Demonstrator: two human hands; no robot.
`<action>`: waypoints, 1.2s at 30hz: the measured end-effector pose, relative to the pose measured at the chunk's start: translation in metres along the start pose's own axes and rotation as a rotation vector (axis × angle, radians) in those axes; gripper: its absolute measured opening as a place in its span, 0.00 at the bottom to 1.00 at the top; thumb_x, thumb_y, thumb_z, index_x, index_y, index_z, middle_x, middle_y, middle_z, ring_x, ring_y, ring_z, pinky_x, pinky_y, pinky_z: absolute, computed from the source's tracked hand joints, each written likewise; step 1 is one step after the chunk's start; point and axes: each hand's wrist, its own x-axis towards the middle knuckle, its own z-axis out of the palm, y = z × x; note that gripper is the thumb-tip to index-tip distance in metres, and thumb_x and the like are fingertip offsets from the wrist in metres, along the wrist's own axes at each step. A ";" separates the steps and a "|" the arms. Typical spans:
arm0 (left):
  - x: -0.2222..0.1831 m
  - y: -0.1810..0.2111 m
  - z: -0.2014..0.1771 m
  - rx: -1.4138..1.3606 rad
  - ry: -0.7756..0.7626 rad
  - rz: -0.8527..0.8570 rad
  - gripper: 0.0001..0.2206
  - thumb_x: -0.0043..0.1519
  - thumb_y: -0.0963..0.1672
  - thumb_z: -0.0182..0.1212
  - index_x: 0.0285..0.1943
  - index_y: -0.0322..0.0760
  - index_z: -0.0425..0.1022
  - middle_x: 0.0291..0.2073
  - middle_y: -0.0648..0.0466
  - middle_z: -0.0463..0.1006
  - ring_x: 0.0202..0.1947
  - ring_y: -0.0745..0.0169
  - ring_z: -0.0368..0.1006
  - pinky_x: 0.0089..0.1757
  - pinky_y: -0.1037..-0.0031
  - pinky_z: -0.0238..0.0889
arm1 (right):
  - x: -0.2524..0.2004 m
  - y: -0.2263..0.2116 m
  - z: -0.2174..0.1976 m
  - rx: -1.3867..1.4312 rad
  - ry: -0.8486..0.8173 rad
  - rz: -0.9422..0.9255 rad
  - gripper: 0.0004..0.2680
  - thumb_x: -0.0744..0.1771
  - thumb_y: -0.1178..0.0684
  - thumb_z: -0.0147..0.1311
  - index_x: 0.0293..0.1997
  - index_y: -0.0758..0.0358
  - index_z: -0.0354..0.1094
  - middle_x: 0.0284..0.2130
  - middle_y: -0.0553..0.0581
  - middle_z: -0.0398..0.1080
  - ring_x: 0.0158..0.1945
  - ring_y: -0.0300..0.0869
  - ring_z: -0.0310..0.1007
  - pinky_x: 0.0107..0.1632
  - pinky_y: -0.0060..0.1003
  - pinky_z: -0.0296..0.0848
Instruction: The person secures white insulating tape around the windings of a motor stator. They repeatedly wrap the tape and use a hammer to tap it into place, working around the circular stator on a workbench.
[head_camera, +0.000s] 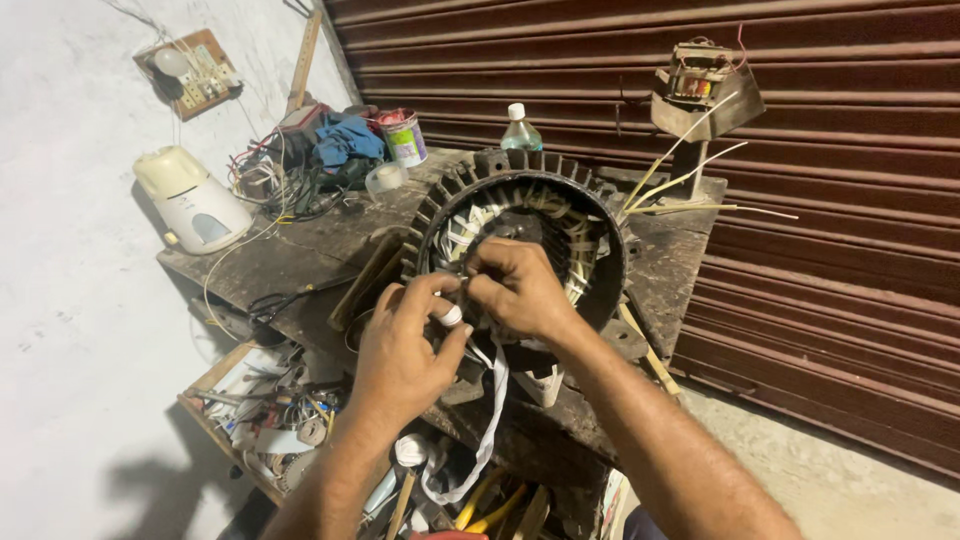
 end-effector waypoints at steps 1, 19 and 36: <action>0.003 0.000 0.002 0.008 0.002 0.016 0.21 0.52 0.41 0.69 0.56 0.39 0.72 0.33 0.54 0.81 0.43 0.49 0.73 0.43 0.61 0.67 | 0.000 0.000 0.000 -0.035 0.004 0.003 0.04 0.62 0.60 0.54 0.34 0.70 0.69 0.27 0.56 0.68 0.30 0.41 0.70 0.32 0.37 0.69; 0.016 -0.011 0.028 0.403 0.181 0.121 0.26 0.44 0.38 0.66 0.56 0.39 0.73 0.35 0.49 0.80 0.45 0.44 0.68 0.45 0.54 0.60 | 0.030 -0.055 -0.023 -0.561 -0.415 0.390 0.11 0.62 0.47 0.58 0.43 0.60 0.74 0.35 0.66 0.79 0.41 0.55 0.80 0.48 0.50 0.75; 0.021 -0.021 0.044 0.728 0.275 0.210 0.20 0.55 0.38 0.62 0.58 0.43 0.72 0.31 0.58 0.75 0.41 0.53 0.67 0.42 0.58 0.56 | -0.002 0.019 -0.026 0.795 -0.035 0.378 0.03 0.63 0.59 0.50 0.28 0.64 0.66 0.21 0.51 0.64 0.25 0.38 0.60 0.32 0.34 0.60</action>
